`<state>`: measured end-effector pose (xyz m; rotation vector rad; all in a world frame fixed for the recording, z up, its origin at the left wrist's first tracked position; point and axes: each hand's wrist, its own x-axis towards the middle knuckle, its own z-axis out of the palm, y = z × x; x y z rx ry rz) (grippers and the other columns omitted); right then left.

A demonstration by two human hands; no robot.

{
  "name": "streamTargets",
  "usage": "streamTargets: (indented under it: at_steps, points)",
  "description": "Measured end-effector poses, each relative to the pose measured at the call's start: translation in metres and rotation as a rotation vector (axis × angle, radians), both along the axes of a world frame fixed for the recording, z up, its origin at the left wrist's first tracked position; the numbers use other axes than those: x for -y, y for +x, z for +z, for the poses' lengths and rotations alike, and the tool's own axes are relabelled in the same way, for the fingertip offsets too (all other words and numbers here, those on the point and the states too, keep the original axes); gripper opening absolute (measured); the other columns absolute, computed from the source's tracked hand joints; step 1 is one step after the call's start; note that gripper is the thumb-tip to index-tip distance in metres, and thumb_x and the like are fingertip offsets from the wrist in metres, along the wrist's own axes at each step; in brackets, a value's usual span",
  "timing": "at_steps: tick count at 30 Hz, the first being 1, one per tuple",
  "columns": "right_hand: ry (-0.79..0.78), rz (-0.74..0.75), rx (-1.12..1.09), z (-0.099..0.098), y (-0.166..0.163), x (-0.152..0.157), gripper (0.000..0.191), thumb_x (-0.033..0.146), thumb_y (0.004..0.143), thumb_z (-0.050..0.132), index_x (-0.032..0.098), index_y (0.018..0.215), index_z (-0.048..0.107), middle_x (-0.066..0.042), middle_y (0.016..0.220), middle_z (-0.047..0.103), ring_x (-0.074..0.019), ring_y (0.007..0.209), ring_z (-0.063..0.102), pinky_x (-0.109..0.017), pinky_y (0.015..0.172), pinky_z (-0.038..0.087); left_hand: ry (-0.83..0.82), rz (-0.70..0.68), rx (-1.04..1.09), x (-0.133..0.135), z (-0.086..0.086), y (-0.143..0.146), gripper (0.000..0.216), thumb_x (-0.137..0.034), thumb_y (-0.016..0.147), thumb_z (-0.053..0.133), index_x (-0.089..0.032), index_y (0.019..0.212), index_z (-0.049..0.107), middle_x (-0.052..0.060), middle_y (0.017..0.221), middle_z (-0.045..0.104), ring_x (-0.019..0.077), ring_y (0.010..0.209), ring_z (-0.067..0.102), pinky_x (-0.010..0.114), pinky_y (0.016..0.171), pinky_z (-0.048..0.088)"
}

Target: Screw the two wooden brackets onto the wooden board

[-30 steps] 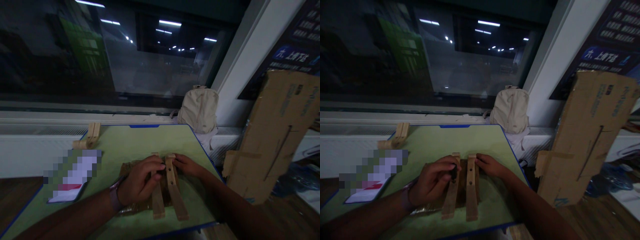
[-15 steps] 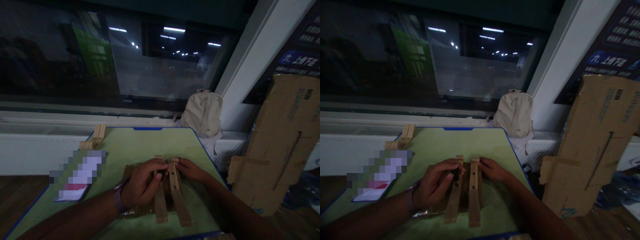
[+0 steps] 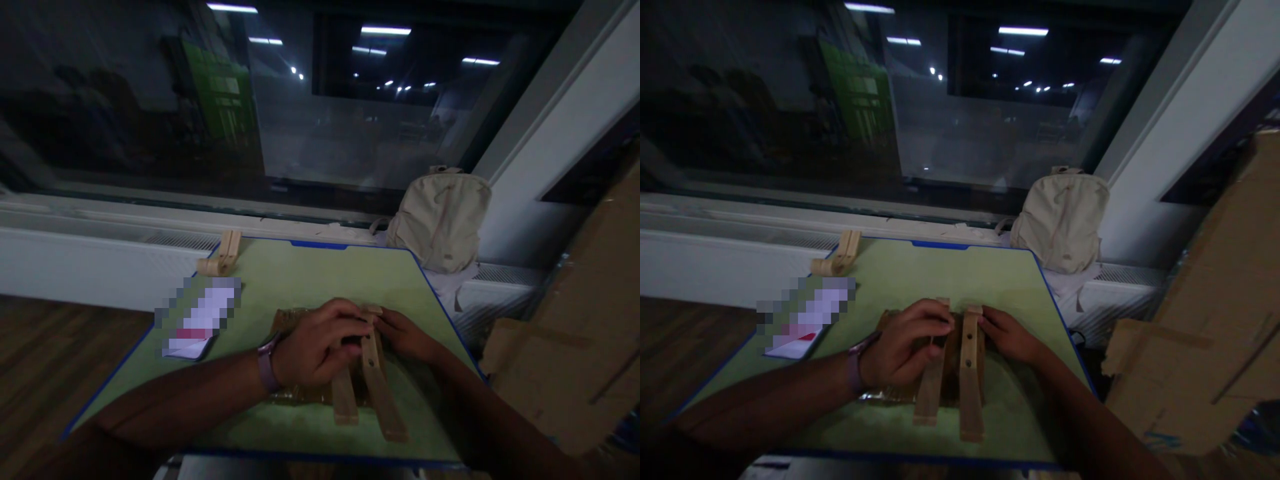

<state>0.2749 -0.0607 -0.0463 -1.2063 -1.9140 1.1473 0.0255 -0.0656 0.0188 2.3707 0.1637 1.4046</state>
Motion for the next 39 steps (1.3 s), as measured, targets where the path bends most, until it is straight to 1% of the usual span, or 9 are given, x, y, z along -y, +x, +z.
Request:
streamTargets:
  at_steps: [4, 12, 14, 17, 21, 28, 32, 34, 39]
  points:
    - [-0.008, 0.007, 0.012, 0.002, -0.001, 0.001, 0.052, 0.057, 0.097, 0.043, 0.019, 0.125, 0.064, -0.012, 0.124, 0.068, -0.0275, 0.111, 0.063, -0.048, 0.105, 0.043, 0.018, 0.089, 0.002, -0.001, 0.000, -0.001, 0.030, -0.024, 0.091, 0.061, -0.023, 0.120, 0.054, 0.005, 0.100, 0.057, 0.0144, 0.091, 0.060, 0.025, 0.077, 0.055]
    - [0.031, -0.009, 0.027, 0.000, -0.002, 0.000, 0.054, 0.060, 0.095, 0.043, 0.019, 0.120, 0.067, -0.011, 0.120, 0.070, -0.0287, 0.111, 0.063, -0.049, 0.104, 0.044, -0.178, 0.032, 0.070, 0.002, -0.010, 0.001, 0.039, -0.013, 0.094, 0.042, -0.019, 0.132, 0.044, 0.010, 0.106, 0.064, 0.0179, 0.098, 0.063, 0.035, 0.088, 0.054]
    - [0.035, -0.005, 0.036, 0.000, -0.002, 0.000, 0.054, 0.060, 0.096, 0.042, 0.019, 0.121, 0.066, -0.011, 0.121, 0.069, -0.0285, 0.111, 0.063, -0.048, 0.104, 0.044, -0.146, 0.022, 0.049, 0.001, -0.006, 0.000, 0.034, -0.017, 0.095, 0.044, -0.020, 0.129, 0.048, 0.010, 0.107, 0.063, 0.0182, 0.100, 0.062, 0.035, 0.088, 0.053]
    - [0.036, -0.013, 0.067, 0.000, -0.002, 0.000, 0.056, 0.060, 0.096, 0.041, 0.017, 0.122, 0.066, -0.012, 0.123, 0.068, -0.0291, 0.111, 0.063, -0.049, 0.104, 0.044, -0.062, 0.068, 0.054, -0.001, -0.001, -0.001, 0.030, -0.027, 0.091, 0.059, -0.022, 0.120, 0.054, 0.007, 0.104, 0.057, 0.0166, 0.097, 0.060, 0.029, 0.082, 0.054]
    - [0.048, -0.012, 0.055, 0.000, -0.001, 0.000, 0.061, 0.064, 0.094, 0.041, 0.016, 0.124, 0.064, -0.014, 0.125, 0.067, -0.0302, 0.114, 0.062, -0.051, 0.105, 0.043, -0.045, 0.157, 0.046, -0.001, -0.001, -0.002, 0.027, -0.022, 0.091, 0.060, -0.022, 0.118, 0.056, 0.005, 0.098, 0.057, 0.0142, 0.090, 0.059, 0.026, 0.077, 0.053]
    - [0.048, -0.009, 0.038, 0.001, -0.002, 0.000, 0.058, 0.062, 0.095, 0.042, 0.018, 0.123, 0.066, -0.013, 0.122, 0.069, -0.0295, 0.112, 0.062, -0.050, 0.104, 0.044, -0.107, -0.040, 0.121, -0.001, -0.008, 0.001, 0.037, -0.014, 0.093, 0.042, -0.019, 0.130, 0.045, 0.010, 0.099, 0.060, 0.0207, 0.096, 0.057, 0.040, 0.084, 0.052]
    - [0.062, -0.004, 0.049, 0.003, -0.004, 0.001, 0.057, 0.062, 0.095, 0.041, 0.018, 0.121, 0.066, -0.013, 0.118, 0.070, -0.0286, 0.109, 0.064, -0.049, 0.101, 0.046, -0.105, -0.078, 0.118, -0.001, -0.004, 0.001, 0.034, -0.014, 0.094, 0.037, -0.019, 0.128, 0.045, 0.010, 0.099, 0.060, 0.0214, 0.097, 0.056, 0.045, 0.087, 0.051]
    - [0.058, -0.005, 0.039, 0.004, -0.004, 0.001, 0.056, 0.062, 0.095, 0.041, 0.019, 0.120, 0.067, -0.011, 0.117, 0.071, -0.0278, 0.107, 0.065, -0.048, 0.100, 0.047, -0.055, -0.042, 0.072, -0.001, 0.000, 0.000, 0.029, -0.018, 0.095, 0.040, -0.020, 0.123, 0.048, 0.010, 0.101, 0.059, 0.0211, 0.098, 0.055, 0.044, 0.086, 0.051]
    - [0.019, -0.002, 0.025, 0.006, -0.004, 0.002, 0.054, 0.061, 0.095, 0.043, 0.019, 0.120, 0.066, -0.011, 0.118, 0.070, -0.0272, 0.108, 0.064, -0.047, 0.100, 0.047, 0.082, 0.188, 0.045, 0.001, 0.003, -0.003, 0.022, -0.024, 0.092, 0.058, -0.023, 0.113, 0.058, 0.007, 0.099, 0.054, 0.0184, 0.095, 0.054, 0.034, 0.080, 0.051]
